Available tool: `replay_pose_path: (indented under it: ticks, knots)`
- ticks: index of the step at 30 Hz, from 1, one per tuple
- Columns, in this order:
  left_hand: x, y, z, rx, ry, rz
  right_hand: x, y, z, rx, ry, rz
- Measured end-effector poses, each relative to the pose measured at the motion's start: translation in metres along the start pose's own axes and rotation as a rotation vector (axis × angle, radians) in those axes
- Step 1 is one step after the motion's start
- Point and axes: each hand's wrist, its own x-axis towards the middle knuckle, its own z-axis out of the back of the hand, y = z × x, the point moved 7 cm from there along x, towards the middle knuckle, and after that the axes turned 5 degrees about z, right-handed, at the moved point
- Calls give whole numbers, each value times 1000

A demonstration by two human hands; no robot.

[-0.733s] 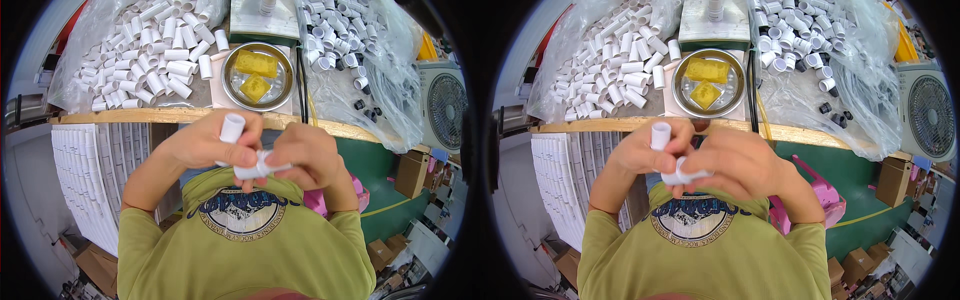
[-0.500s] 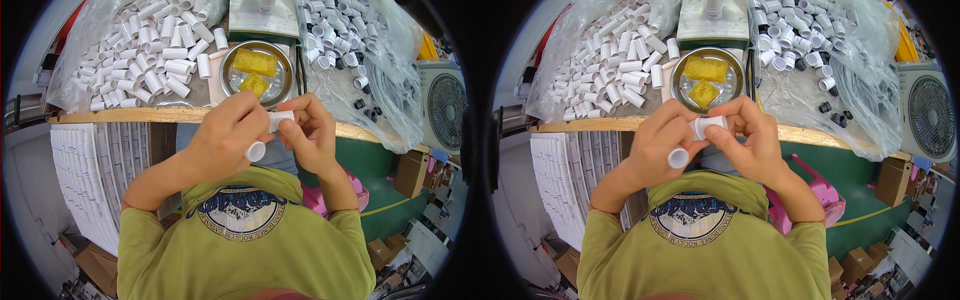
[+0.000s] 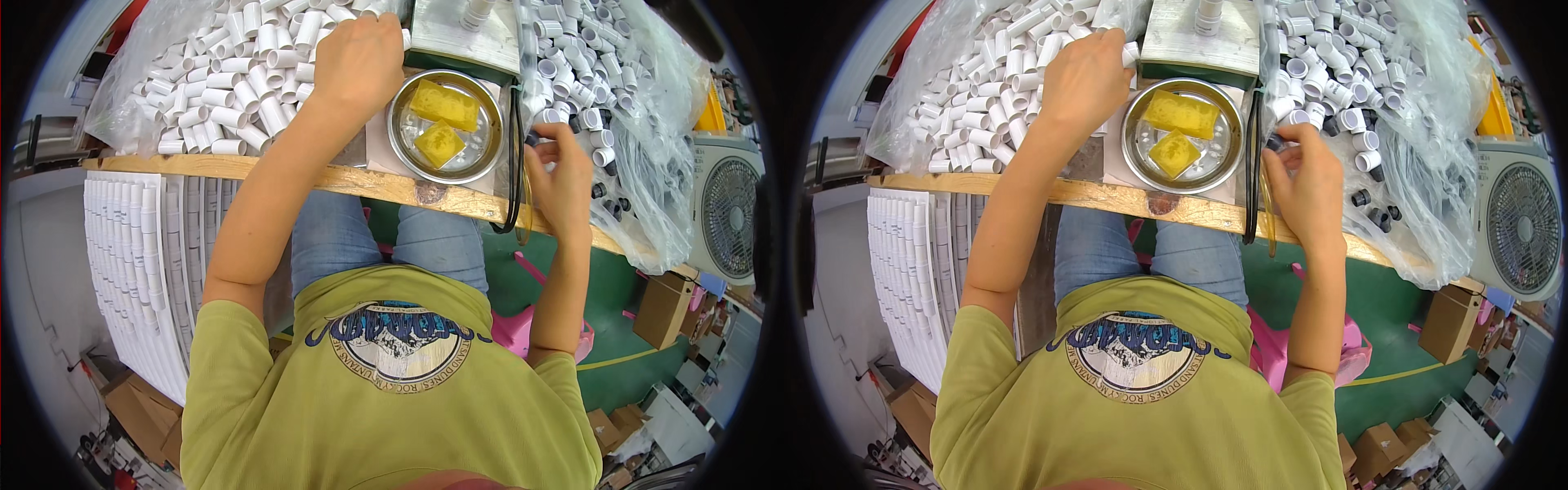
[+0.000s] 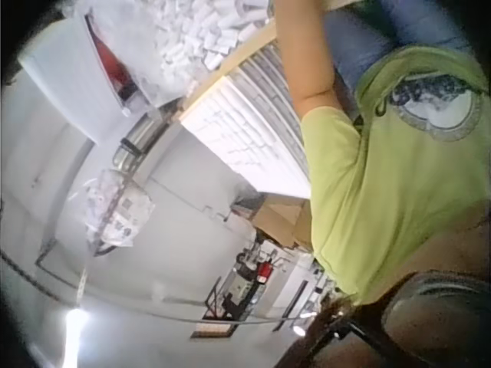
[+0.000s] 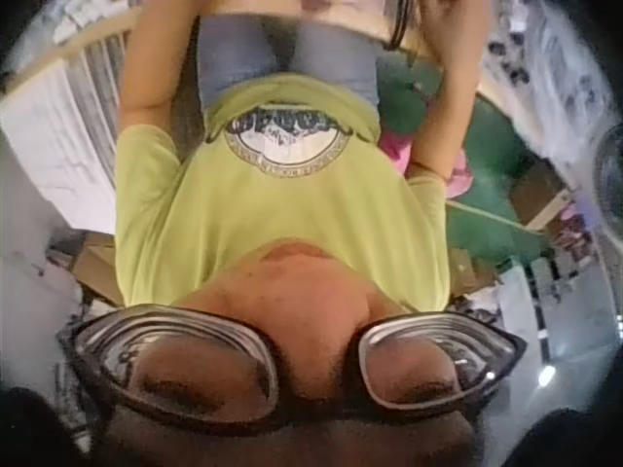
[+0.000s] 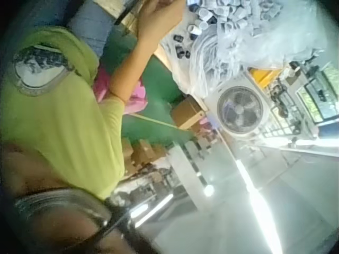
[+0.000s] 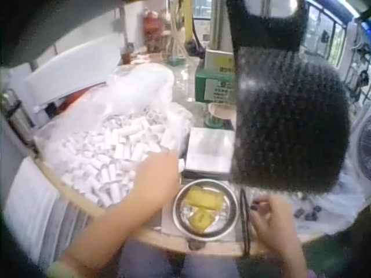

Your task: Dipping black inserts into glue and assembling them into white plastic tubes.

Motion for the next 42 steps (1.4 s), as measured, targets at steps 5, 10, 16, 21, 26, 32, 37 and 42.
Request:
replay_pose_path:
  ticks: [5,10,16,21,26,32,37,42]
  knots:
    - [-3,5,-6,34,175,12,-1,17,19,254,-183,-68]
    - [-11,17,-3,-28,56,-64,22,75,-14,148,189,105]
    - [-31,32,40,-364,-264,-60,29,87,-54,-35,333,264]
    - [-55,37,65,-608,-332,-54,27,78,-53,101,395,76]
    - [-80,-15,71,-793,-228,-423,14,73,-45,1186,119,-165]
    - [-89,-27,63,-993,-36,-390,1,74,-37,1146,194,-116]
    - [-84,-16,23,-1580,558,183,18,33,1,621,184,-37]
    - [-76,-21,4,-1720,586,260,32,-18,6,-231,29,-12]
